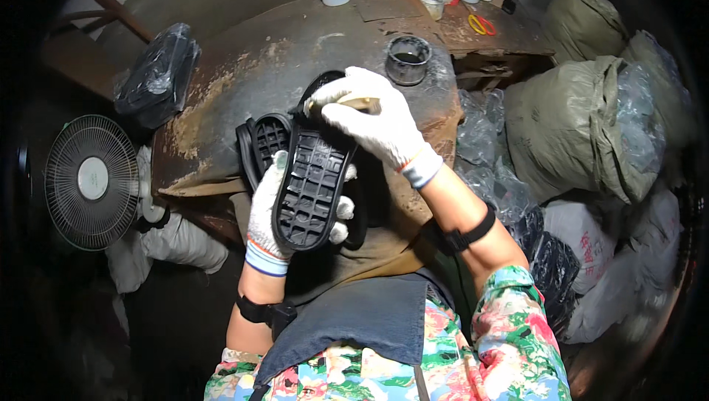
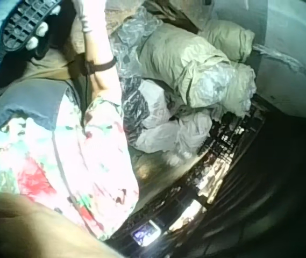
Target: Applying adhesive or solvent to the surfaces of shoe soles using a brush.
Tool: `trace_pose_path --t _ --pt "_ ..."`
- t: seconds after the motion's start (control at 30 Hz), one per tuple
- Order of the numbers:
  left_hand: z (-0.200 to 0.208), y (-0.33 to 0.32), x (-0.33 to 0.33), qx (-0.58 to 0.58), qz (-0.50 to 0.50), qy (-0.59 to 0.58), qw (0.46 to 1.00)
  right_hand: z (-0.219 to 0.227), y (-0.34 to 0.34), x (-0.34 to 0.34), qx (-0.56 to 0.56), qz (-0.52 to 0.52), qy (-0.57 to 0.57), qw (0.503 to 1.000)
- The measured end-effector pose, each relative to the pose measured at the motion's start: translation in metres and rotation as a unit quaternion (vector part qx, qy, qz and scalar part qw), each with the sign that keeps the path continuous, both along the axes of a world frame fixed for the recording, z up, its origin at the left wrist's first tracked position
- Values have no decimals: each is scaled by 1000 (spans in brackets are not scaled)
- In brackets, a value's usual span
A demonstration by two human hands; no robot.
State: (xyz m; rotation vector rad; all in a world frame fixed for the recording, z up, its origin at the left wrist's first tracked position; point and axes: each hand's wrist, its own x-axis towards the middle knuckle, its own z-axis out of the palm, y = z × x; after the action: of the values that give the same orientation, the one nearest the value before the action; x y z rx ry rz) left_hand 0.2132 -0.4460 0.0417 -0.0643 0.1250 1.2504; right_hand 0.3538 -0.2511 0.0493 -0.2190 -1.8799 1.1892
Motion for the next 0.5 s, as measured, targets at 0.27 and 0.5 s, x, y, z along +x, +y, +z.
trace_pose_path --t 0.27,0.5 --pt "-23 7 3 88 127 49 987 12 -58 17 228 -46 -15 973" --pt "-21 16 -2 107 202 74 971 21 -82 16 287 38 -57 955"
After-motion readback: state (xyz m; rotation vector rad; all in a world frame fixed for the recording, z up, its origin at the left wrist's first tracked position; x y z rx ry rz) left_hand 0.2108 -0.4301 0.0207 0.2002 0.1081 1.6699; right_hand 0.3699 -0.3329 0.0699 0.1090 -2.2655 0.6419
